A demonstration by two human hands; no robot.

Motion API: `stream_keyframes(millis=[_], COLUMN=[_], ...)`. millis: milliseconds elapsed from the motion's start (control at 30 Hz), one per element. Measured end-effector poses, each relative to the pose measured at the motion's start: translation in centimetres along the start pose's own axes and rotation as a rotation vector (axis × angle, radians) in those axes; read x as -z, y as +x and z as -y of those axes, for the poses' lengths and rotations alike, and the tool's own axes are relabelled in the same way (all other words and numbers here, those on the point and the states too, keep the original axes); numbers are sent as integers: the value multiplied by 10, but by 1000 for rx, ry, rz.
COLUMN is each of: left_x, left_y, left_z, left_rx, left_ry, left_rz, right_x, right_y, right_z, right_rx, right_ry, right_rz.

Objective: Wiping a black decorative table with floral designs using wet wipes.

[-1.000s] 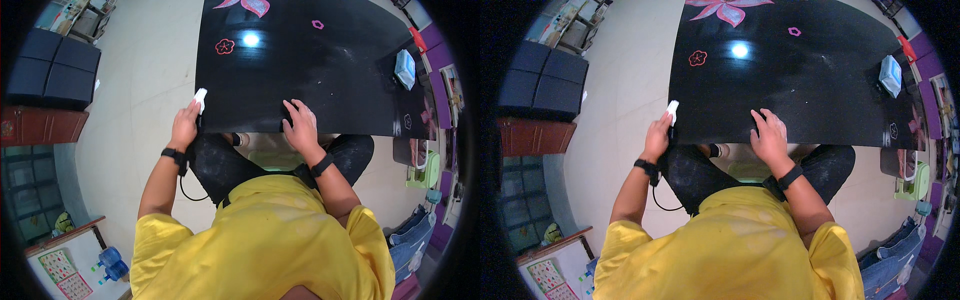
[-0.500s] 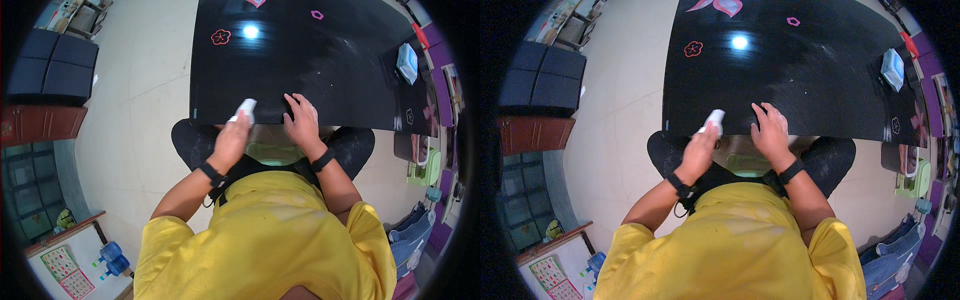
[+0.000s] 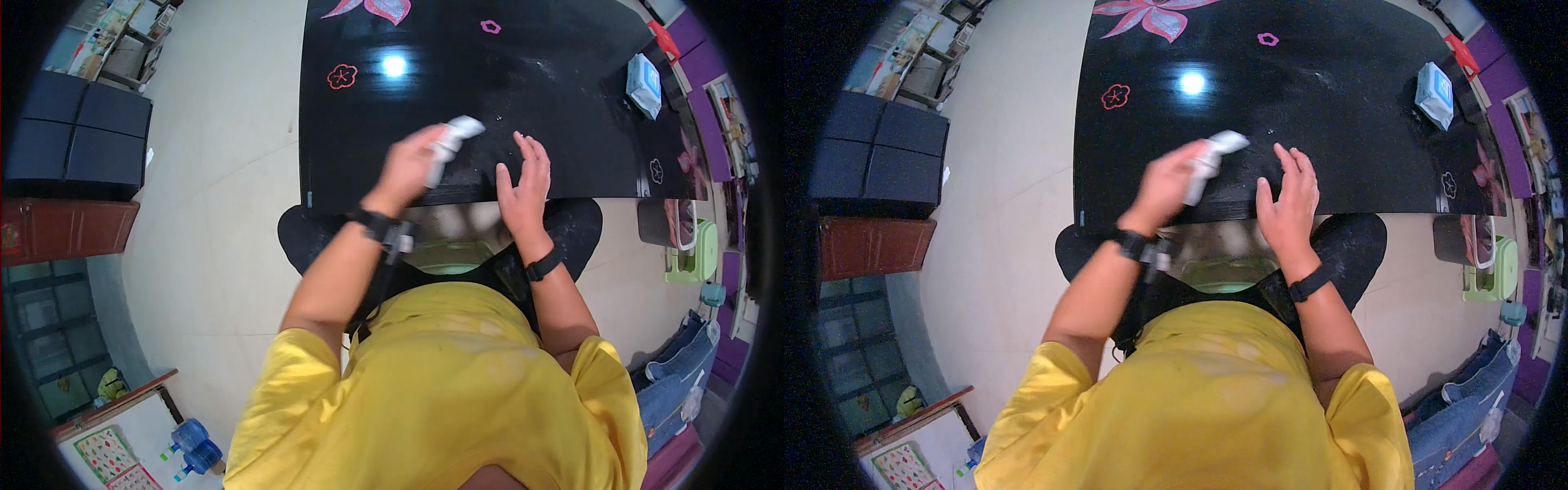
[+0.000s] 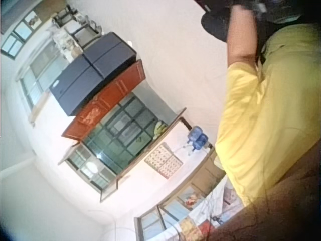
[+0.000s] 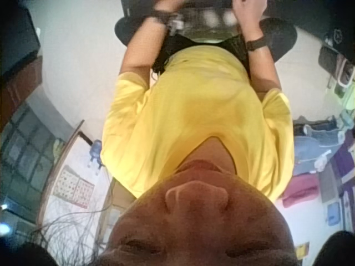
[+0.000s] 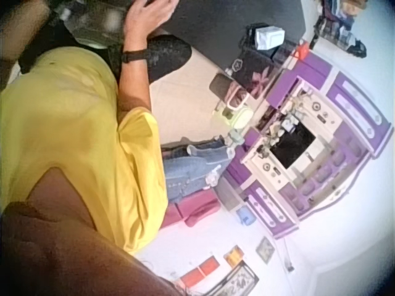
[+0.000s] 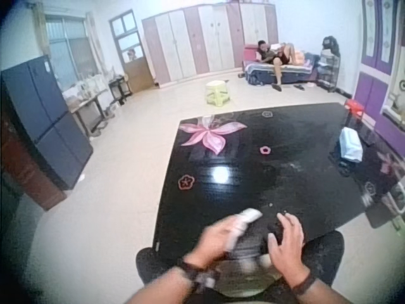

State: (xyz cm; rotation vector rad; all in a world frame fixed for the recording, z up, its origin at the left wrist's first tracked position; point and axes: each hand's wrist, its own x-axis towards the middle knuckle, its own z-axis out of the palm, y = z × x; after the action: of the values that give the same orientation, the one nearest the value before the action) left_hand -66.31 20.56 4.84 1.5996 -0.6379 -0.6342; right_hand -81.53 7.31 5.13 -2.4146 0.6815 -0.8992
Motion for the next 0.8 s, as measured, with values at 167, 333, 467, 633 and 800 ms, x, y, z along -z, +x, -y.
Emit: stream_keyframes(millis=[167,333,467,633,800], left_x=[174,142,58,-36,-51], left_y=[-16,-53,-34,5,61], left_z=[54,77,56,47,47], left_rx=[-118,-121,-346,-531,-486], left_ry=[739,1353,1232,983,317], left_rz=[-436,-316,-243,-47,116], right_x=[-24,-41,-40,-26,-15], right_y=[-9,-19,-20,-16,-11], right_z=[12,22,25,13,9], right_rx=[-1,61,94,14,-11], right_ry=[-11,5,-14,5,-11], right_rz=[197,318,338,260,142])
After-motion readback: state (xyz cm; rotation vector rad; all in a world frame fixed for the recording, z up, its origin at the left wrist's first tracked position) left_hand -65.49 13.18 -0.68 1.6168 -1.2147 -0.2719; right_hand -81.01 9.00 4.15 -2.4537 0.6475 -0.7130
